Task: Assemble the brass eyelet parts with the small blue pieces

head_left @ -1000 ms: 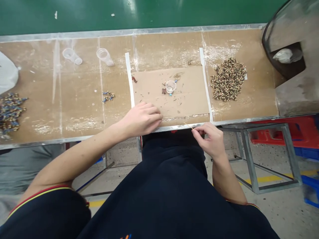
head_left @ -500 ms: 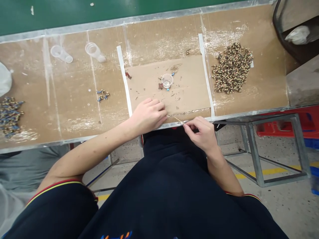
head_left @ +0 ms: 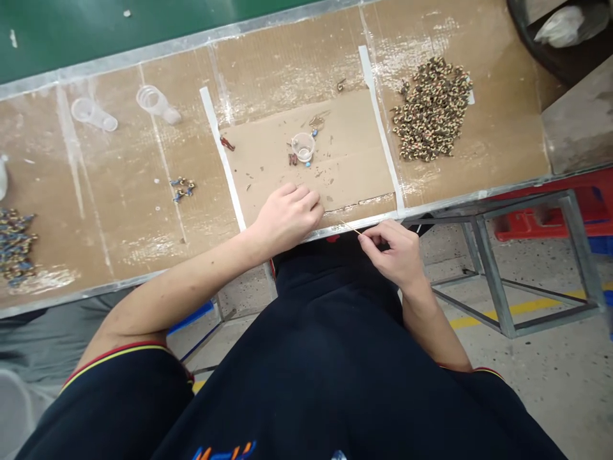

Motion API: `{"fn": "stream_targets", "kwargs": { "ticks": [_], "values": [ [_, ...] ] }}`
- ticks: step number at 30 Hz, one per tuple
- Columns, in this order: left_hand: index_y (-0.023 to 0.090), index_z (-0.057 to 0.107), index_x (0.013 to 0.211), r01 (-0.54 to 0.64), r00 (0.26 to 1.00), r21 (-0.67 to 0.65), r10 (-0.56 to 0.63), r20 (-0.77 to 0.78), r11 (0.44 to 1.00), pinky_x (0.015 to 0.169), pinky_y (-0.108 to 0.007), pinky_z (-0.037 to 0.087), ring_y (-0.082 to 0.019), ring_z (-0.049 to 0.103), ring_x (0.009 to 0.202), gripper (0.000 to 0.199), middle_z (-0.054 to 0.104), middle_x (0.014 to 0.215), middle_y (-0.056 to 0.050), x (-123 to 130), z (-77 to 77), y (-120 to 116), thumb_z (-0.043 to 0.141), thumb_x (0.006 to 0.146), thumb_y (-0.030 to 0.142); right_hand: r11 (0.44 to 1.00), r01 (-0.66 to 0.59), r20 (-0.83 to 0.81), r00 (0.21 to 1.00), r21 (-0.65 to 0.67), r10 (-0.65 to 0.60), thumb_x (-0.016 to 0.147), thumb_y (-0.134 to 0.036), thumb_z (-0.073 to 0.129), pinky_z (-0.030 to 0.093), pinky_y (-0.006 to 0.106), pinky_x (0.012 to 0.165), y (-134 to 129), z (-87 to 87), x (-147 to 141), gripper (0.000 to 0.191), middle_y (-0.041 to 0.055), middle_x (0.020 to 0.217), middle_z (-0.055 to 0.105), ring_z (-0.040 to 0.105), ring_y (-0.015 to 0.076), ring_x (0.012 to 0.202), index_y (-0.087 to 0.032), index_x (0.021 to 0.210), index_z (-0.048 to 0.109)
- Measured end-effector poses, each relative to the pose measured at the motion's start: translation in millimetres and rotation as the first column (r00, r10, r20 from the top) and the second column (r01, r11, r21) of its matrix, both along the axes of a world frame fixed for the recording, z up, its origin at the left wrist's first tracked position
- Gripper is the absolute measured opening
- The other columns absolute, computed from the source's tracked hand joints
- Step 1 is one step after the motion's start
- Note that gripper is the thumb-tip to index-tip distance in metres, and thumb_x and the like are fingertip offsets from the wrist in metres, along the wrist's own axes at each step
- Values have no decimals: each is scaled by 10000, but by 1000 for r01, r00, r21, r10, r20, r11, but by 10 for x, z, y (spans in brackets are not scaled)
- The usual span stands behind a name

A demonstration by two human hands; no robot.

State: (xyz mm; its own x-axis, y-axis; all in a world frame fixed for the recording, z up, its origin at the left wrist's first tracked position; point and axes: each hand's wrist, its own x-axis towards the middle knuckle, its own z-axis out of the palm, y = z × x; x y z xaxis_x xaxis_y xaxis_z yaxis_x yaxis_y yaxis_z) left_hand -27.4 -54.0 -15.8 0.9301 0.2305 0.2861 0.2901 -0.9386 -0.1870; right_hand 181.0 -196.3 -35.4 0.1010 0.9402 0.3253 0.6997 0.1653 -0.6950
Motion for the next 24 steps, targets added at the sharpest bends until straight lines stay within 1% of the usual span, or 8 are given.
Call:
{"fn": "stream_targets", "kwargs": {
  "ticks": [3, 5, 8, 11, 15, 17, 21, 24],
  "values": [
    [158, 618, 703, 22, 999, 75, -20, -33, 997, 595, -334, 350, -183, 532, 646, 325, 592, 680, -48, 3, 20, -44, 462, 935, -8, 1000, 9, 9, 1000, 11, -9, 929, -191, 621, 408, 302, 602, 14, -9, -24, 239, -17, 616, 578, 522, 145, 599, -228, 696, 583],
    [155, 620, 721, 15, 998, 59, -11, -56, 998, 587, -333, 354, -190, 535, 654, 336, 597, 690, -57, 7, 37, -57, 435, 931, -30, 1000, 11, 21, 1000, 23, -12, 933, -191, 610, 417, 299, 616, 36, -15, -50, 251, -12, 623, 581, 525, 146, 611, -226, 687, 574],
    [144, 641, 765, -6, 996, -36, 2, -87, 999, 568, -325, 361, -198, 546, 676, 308, 621, 727, -79, 14, 66, -38, 437, 954, 10, 999, 16, 56, 998, 35, -18, 940, -194, 592, 421, 297, 626, 73, -31, -96, 265, -8, 621, 573, 521, 149, 623, -225, 678, 569],
    [139, 661, 804, -41, 992, -145, 22, -128, 989, 562, -318, 379, -203, 562, 692, 280, 648, 768, -95, 21, 91, 13, 451, 981, 86, 999, 24, 125, 992, 36, -28, 949, -194, 573, 414, 298, 627, 112, -59, -145, 274, -6, 622, 574, 513, 149, 625, -222, 676, 568],
    [144, 692, 845, -102, 986, -306, 57, -154, 947, 599, -317, 437, -211, 595, 711, 290, 661, 797, -99, 35, 104, 91, 445, 994, 171, 997, 58, 175, 982, 43, -65, 944, -174, 551, 403, 300, 629, 161, -109, -202, 270, -1, 633, 588, 515, 151, 636, -219, 678, 560],
    [149, 703, 850, -123, 985, -363, 70, -155, 924, 612, -323, 458, -217, 610, 716, 298, 662, 794, -95, 44, 99, 119, 446, 992, 203, 997, 70, 185, 980, 46, -77, 947, -175, 542, 400, 302, 632, 181, -133, -220, 275, 3, 638, 592, 517, 154, 644, -219, 676, 555],
    [152, 711, 838, -140, 985, -397, 86, -152, 907, 619, -332, 478, -220, 628, 718, 313, 671, 794, -95, 49, 88, 142, 447, 987, 228, 996, 70, 191, 978, 51, -79, 970, -195, 525, 398, 299, 638, 206, -160, -235, 294, 6, 642, 595, 518, 154, 652, -217, 678, 552],
    [147, 722, 848, -115, 988, -398, 63, -140, 910, 624, -334, 493, -221, 637, 727, 338, 684, 806, -102, 19, 89, 153, 435, 1000, 241, 996, 74, 204, 975, 47, -82, 975, -206, 529, 386, 295, 632, 215, -160, -239, 289, 4, 645, 595, 519, 151, 654, -215, 689, 566]
  ]
}}
